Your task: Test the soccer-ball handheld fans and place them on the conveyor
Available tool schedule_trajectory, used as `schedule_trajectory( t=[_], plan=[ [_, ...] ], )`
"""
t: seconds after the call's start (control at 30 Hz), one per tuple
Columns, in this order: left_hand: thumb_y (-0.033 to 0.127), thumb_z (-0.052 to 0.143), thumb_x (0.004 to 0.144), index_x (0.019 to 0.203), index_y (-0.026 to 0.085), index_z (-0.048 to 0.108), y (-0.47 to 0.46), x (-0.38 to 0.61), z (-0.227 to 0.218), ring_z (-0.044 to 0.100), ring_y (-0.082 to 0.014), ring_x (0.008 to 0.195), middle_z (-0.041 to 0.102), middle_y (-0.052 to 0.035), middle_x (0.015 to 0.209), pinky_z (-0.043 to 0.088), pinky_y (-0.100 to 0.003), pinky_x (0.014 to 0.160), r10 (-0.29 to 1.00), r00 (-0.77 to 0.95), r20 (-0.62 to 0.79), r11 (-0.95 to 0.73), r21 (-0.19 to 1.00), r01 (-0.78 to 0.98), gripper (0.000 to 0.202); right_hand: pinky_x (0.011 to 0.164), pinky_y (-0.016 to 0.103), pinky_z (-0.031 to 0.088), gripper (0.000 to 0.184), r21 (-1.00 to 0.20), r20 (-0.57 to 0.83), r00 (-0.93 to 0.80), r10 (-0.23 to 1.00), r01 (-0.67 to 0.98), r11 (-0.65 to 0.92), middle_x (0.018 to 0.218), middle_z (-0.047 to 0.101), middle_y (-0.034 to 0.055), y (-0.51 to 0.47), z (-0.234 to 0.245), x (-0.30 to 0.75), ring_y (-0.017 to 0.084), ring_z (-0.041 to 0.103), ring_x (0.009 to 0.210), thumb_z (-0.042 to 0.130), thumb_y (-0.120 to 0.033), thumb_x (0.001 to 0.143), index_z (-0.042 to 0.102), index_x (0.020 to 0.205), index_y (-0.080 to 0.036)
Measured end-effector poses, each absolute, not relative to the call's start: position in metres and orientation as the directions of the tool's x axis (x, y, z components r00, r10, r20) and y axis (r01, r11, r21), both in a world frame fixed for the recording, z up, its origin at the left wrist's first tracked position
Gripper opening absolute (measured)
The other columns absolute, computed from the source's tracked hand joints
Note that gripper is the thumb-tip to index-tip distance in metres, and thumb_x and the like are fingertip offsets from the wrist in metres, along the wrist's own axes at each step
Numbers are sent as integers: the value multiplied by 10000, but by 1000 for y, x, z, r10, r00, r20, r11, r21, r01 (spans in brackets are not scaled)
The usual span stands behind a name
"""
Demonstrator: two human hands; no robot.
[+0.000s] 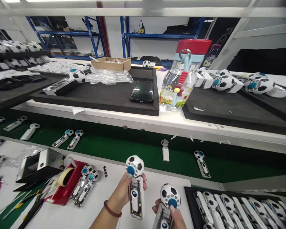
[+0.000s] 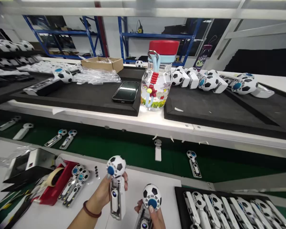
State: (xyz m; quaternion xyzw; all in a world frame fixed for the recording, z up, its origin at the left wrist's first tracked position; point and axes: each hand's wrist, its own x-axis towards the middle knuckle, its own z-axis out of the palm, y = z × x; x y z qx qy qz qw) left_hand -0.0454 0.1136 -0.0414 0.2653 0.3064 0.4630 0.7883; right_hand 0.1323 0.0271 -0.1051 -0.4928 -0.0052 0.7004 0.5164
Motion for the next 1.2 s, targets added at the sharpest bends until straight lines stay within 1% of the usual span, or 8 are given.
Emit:
schedule_trajectory(
  t=[0.1, 0.27, 0.47, 0.6, 0.7, 0.83, 1.0, 1.2],
  plan=[
    [625, 614, 592, 751, 106, 625, 95, -37, -32, 591, -191, 579, 619, -87, 693, 467, -294, 575, 850, 418, -320, 512, 690, -512, 544, 767, 395, 479, 590, -591, -617, 47, 786, -687, -423, 761, 693, 69, 19, -96, 128, 277, 637, 798, 718, -588, 502, 546, 892, -179],
    [634, 420, 709, 575, 101, 585, 53, -23, -32, 525, -136, 435, 557, -64, 490, 396, -219, 430, 795, 401, -454, 606, 626, -491, 574, 464, 243, 408, 488, -705, -510, 124, 851, -627, -331, 540, 625, 6, -6, -73, 127, 166, 567, 516, 697, -571, 545, 527, 772, -174],
    [603, 450, 746, 740, 144, 558, 5, -25, -50, 598, -164, 564, 619, -42, 630, 496, -283, 550, 633, 375, -677, 736, 377, -562, 472, 507, 250, 449, 502, -466, -662, -37, 749, -762, -449, 541, 605, 31, -31, -57, 131, 149, 575, 507, 545, -633, 680, 544, 707, -132],
    [353, 572, 751, 912, 174, 544, -31, -35, -64, 642, -197, 728, 664, -45, 804, 518, -356, 683, 525, 356, -773, 793, 292, -535, 242, 637, 298, 505, 392, -287, -724, -170, 669, -808, -515, 717, 665, 66, -53, -65, 140, 171, 633, 650, 573, -486, 746, 569, 853, -110],
    [180, 589, 716, 1080, 211, 498, -58, -38, -72, 641, -204, 809, 649, -59, 981, 521, -365, 697, 502, 382, -776, 813, 274, -514, 377, 708, 318, 507, 270, -234, -738, -197, 645, -823, -518, 833, 677, 56, -76, -76, 143, 183, 645, 779, 629, -270, 731, 548, 954, -141],
    [165, 595, 707, 1199, 255, 419, -82, -33, -74, 631, -208, 825, 590, -76, 1114, 532, -333, 630, 558, 433, -708, 805, 336, -488, 530, 692, 317, 509, 292, -226, -738, -195, 646, -831, -509, 891, 670, 52, -99, -80, 142, 191, 643, 820, 613, -166, 717, 528, 997, -171],
    [116, 615, 669, 1236, 242, 390, -85, -29, -56, 614, -191, 817, 546, -91, 1167, 535, -298, 589, 665, 438, -605, 743, 473, -474, 623, 720, 341, 504, 461, -315, -589, -221, 777, -823, -473, 1088, 604, -11, -103, -58, 145, 216, 578, 1014, 588, -93, 711, 473, 1100, -314],
    [111, 573, 729, 1308, 278, 296, -80, -27, -31, 610, -170, 761, 586, -76, 1094, 533, -333, 620, 723, 433, -538, 688, 510, -516, 663, 679, 326, 516, 701, -394, -503, -219, 836, -803, -447, 1170, 561, 40, -104, -29, 145, 239, 556, 1044, 597, -52, 678, 320, 1260, -328]
  ],
)
